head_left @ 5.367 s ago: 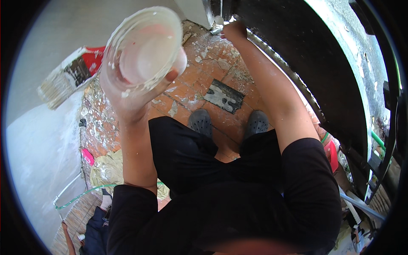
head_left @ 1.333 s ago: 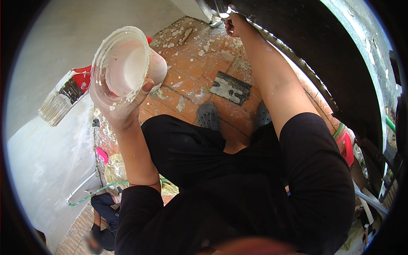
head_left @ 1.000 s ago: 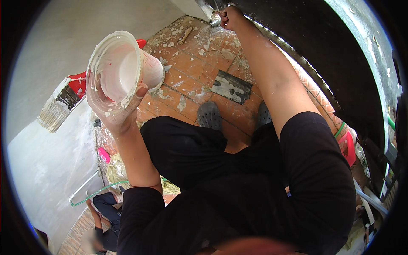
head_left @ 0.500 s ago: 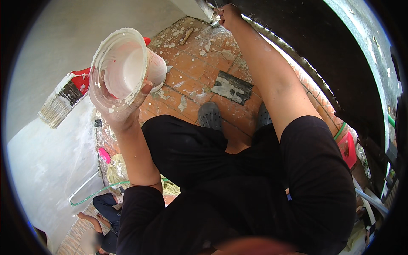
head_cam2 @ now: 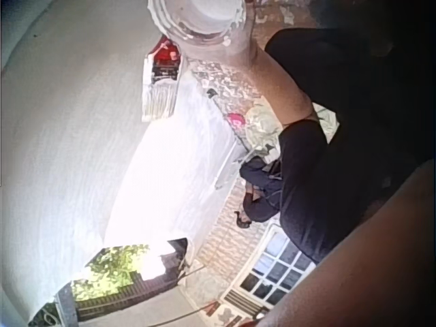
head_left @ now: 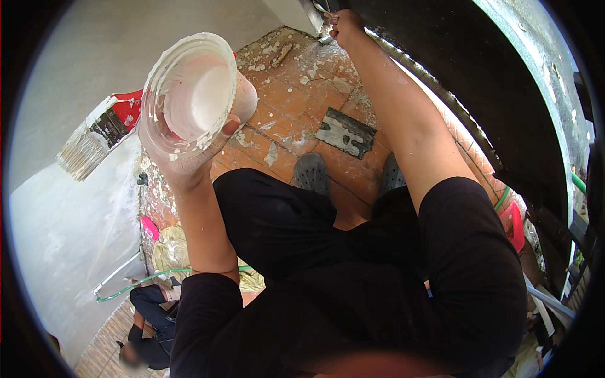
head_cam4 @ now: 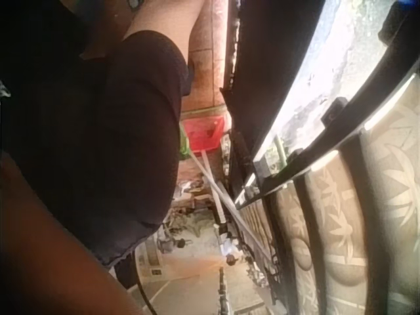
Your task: The person paints a door frame with white paint using a paintbrush.
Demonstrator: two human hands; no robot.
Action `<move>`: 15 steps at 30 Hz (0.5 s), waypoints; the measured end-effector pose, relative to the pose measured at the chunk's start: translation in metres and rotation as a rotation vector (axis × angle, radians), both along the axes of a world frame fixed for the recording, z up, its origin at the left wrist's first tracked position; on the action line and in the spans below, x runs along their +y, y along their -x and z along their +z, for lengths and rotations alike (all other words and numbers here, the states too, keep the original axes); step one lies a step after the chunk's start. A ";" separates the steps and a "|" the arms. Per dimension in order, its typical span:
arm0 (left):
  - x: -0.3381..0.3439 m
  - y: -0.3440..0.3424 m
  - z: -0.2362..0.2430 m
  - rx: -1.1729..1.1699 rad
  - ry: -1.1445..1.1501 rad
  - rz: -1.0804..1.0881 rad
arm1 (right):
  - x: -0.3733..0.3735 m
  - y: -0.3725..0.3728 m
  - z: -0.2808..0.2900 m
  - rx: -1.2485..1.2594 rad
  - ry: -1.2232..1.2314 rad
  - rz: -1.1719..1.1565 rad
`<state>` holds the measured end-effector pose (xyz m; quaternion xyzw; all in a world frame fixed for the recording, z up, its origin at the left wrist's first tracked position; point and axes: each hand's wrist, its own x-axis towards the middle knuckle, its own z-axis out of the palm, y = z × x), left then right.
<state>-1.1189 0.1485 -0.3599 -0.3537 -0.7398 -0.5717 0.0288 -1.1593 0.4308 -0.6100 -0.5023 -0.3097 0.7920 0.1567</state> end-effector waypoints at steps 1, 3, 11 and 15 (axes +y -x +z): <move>-0.001 0.001 0.000 0.001 -0.002 0.000 | 0.001 0.000 0.000 0.014 0.005 0.005; -0.002 0.003 -0.003 0.021 -0.014 -0.019 | 0.002 0.000 0.000 0.001 0.006 -0.006; -0.005 -0.001 0.003 -0.045 -0.034 -0.034 | -0.001 -0.006 0.001 0.134 0.092 0.056; -0.009 -0.001 0.005 -0.062 0.085 -0.078 | 0.000 -0.011 -0.016 0.118 0.121 0.060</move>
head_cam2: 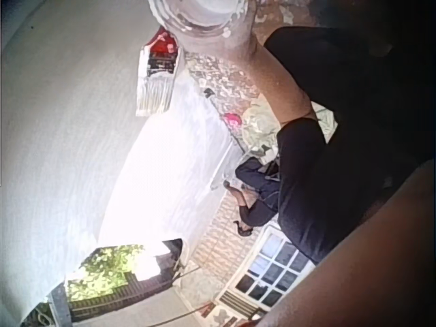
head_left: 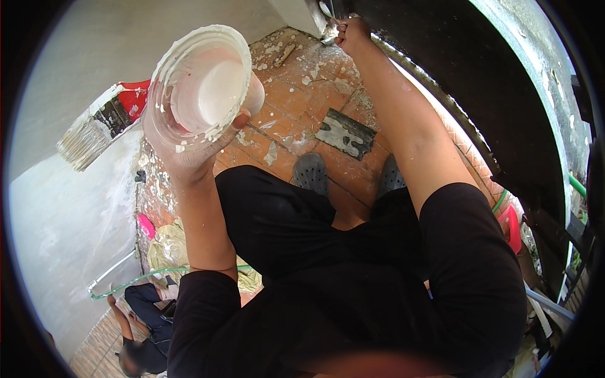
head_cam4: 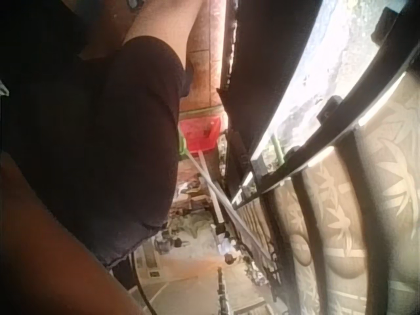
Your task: The person paints a door frame with white paint using a paintbrush.
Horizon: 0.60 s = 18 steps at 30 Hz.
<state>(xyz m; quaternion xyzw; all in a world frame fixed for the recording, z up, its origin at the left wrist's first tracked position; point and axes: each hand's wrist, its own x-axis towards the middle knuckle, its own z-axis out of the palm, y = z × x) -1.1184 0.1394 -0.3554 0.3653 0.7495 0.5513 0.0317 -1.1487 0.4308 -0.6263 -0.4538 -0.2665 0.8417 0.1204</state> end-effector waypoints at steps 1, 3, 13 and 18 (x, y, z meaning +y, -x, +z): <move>0.003 -0.001 0.000 0.001 -0.003 -0.002 | 0.002 -0.001 -0.005 -0.043 -0.002 -0.008; 0.011 -0.003 0.000 0.006 -0.140 0.000 | 0.004 -0.001 -0.011 -0.053 -0.007 0.001; -0.001 0.002 0.000 0.141 -0.019 0.032 | 0.008 0.006 0.008 0.037 0.034 0.051; 0.002 -0.001 0.002 0.077 -0.087 0.032 | 0.009 0.006 0.007 0.088 0.079 0.047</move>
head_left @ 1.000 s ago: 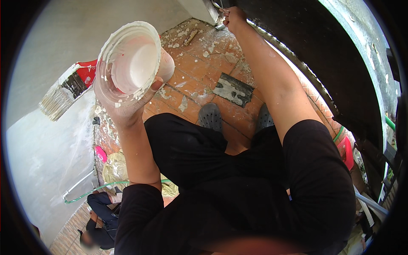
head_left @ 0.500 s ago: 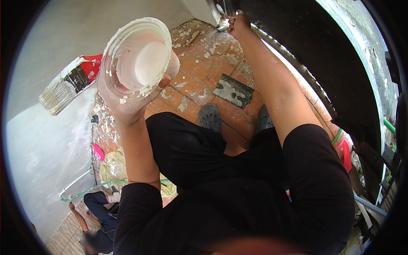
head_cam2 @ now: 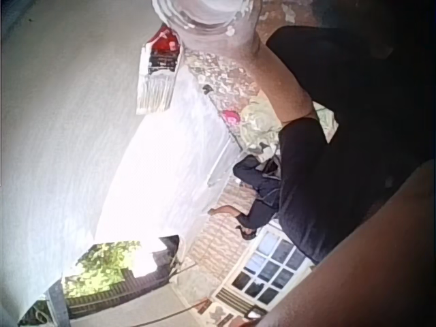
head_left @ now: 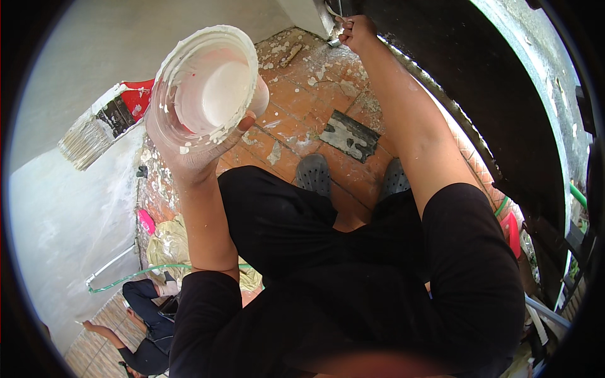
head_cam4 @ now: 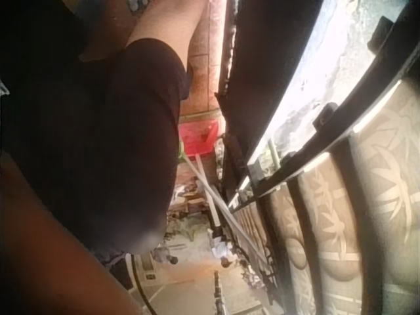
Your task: The person paints a door frame with white paint using a paintbrush.
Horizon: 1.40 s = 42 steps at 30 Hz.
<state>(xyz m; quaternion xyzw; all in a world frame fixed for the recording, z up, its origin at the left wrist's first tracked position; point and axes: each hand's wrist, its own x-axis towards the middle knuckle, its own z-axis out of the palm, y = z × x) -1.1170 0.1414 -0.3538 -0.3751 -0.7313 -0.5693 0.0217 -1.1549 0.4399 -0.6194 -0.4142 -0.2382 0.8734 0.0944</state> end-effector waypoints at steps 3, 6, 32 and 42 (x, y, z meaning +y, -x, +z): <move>0.000 0.000 0.001 0.032 0.022 -0.008 | 0.001 0.002 0.000 -0.001 0.003 -0.022; 0.004 0.000 0.002 0.039 0.012 -0.032 | 0.006 0.003 -0.003 0.002 0.005 -0.054; 0.012 -0.009 0.018 -0.162 -0.093 -0.076 | 0.010 -0.041 -0.007 -0.044 -0.151 0.246; 0.009 -0.007 0.021 -0.142 -0.062 -0.068 | 0.044 -0.081 -0.038 -0.467 -0.810 0.954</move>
